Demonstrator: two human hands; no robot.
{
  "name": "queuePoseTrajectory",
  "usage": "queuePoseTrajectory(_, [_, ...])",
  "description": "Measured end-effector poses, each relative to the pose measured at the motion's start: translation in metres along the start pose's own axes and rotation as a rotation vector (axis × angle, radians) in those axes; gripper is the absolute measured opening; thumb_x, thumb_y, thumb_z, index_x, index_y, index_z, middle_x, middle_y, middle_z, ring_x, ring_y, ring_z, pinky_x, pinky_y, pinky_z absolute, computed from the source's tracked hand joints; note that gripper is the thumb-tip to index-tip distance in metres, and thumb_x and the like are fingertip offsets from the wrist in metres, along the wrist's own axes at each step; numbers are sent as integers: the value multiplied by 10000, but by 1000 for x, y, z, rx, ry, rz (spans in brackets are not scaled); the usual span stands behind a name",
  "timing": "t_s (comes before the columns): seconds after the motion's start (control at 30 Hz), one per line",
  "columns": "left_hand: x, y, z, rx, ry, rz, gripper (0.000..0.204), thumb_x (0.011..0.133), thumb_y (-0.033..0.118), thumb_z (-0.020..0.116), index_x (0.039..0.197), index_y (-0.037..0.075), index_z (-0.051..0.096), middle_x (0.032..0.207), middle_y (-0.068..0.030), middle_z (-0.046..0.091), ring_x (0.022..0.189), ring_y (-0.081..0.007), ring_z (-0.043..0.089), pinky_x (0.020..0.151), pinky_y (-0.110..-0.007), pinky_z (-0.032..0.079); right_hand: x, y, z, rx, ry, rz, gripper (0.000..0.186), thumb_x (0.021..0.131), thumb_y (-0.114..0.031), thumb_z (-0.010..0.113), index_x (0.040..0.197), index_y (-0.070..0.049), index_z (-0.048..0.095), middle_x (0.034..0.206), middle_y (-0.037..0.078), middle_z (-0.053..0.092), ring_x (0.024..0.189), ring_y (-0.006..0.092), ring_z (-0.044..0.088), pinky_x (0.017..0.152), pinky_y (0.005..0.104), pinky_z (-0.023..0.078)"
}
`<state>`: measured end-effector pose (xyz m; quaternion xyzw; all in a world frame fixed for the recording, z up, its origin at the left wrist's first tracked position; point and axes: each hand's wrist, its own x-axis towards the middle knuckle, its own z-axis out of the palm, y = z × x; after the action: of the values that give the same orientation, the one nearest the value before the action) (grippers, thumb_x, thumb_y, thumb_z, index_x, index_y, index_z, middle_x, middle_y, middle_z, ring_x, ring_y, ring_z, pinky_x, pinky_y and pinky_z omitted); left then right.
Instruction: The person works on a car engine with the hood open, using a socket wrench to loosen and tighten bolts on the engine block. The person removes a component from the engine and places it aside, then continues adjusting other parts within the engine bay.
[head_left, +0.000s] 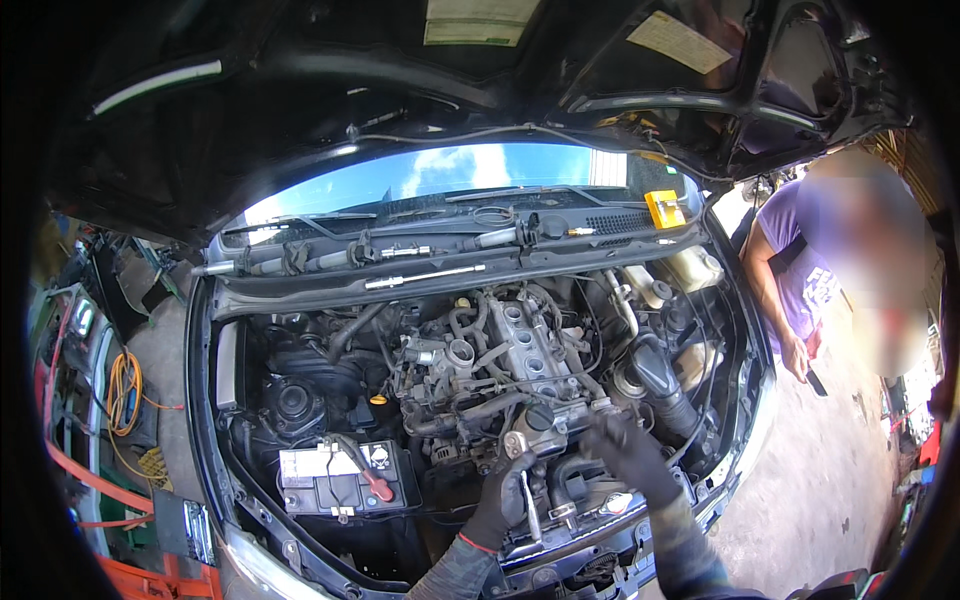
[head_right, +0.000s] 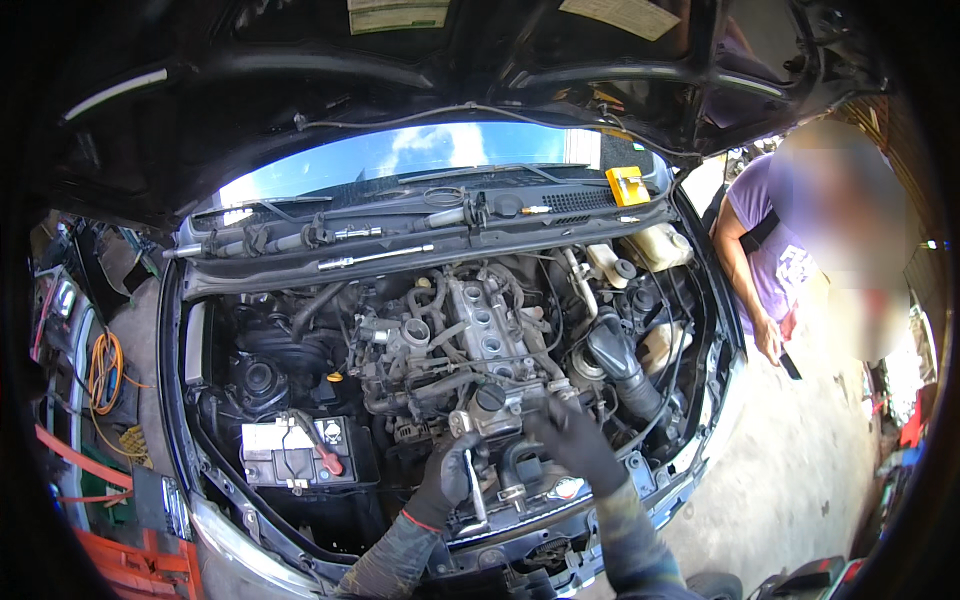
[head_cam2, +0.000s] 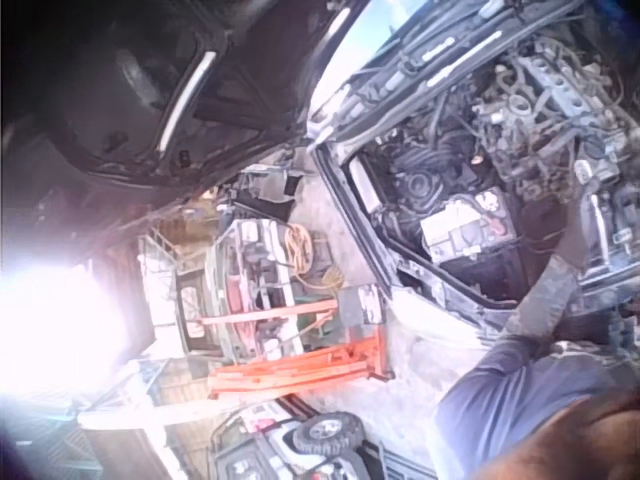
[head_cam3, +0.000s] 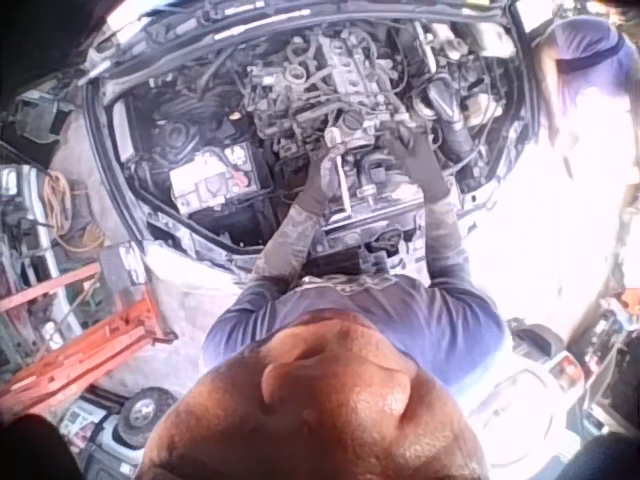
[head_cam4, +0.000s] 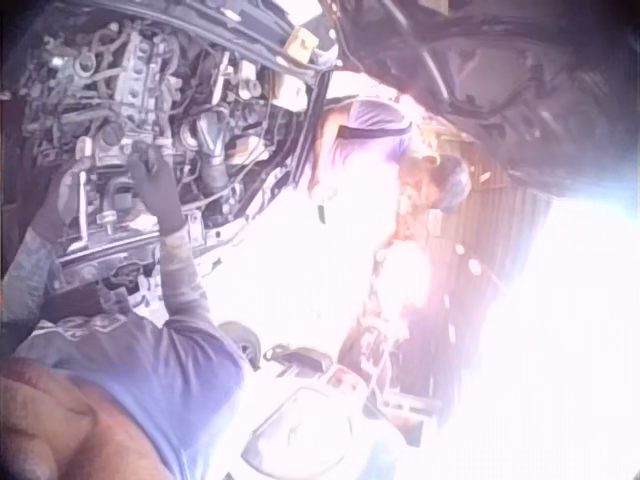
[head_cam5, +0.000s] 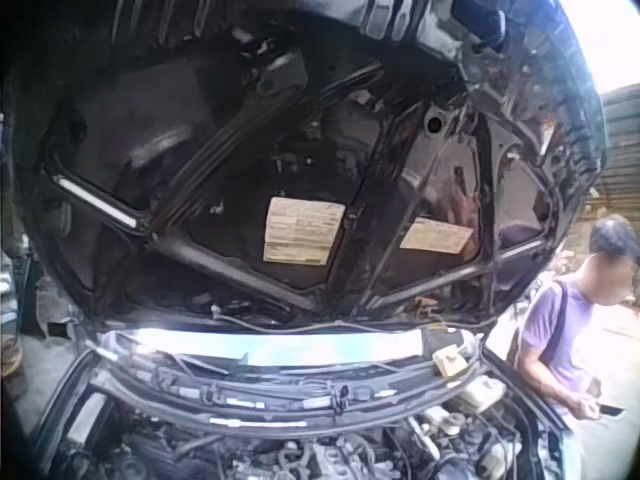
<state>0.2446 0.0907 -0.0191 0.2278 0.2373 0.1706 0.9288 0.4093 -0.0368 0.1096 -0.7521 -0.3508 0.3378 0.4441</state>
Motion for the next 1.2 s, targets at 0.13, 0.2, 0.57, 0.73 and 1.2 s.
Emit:
queuePoseTrajectory(0.13, [13, -13, 20, -155, -23, 128, 323, 1042, 273, 593, 1249, 26, 621, 1094, -143, 707, 1065, -298, 689, 1010, -482, 537, -73, 28, 38, 131, -108, 170, 535, 1018, -249, 684, 1430, 52, 522, 1115, 156, 703, 1006, 192, 675, 888, 336, 536])
queuePoseTrajectory(0.2, [11, -24, 44, -256, -116, 126, 337, 1079, 243, 543, 1327, 21, 595, 1172, -126, 688, 1113, -203, 684, 983, -339, 556, -83, 34, 48, 35, 4, -113, 506, 1017, -230, 669, 1419, 36, 513, 1055, 153, 698, 974, 214, 683, 870, 354, 532])
queuePoseTrajectory(0.57, [-123, 31, 13, 1302, 148, 575, 349, 956, 207, 721, 1199, -25, 628, 1146, -224, 692, 1098, -343, 683, 951, -436, 530, -45, 9, -64, -317, 282, -23, 394, 968, -326, 732, 1268, -75, 678, 973, 208, 737, 887, 329, 741, 804, 424, 566])
queuePoseTrajectory(0.73, [-202, 28, -49, 1767, 494, 661, 372, 874, 192, 745, 1158, -11, 616, 1085, -219, 665, 1035, -427, 636, 907, -504, 506, 67, -2, -156, -774, 541, -592, 272, 933, -193, 676, 1186, -95, 691, 969, 211, 698, 869, 430, 683, 753, 512, 538])
queuePoseTrajectory(1.2, [-220, 0, -70, 1881, 685, 566, 405, 826, 310, 778, 1107, 41, 662, 1030, -180, 696, 963, -408, 658, 845, -518, 504, 314, -32, -215, -843, 306, -565, 282, 843, -174, 755, 1119, -125, 723, 951, 159, 689, 973, 400, 667, 825, 502, 519])
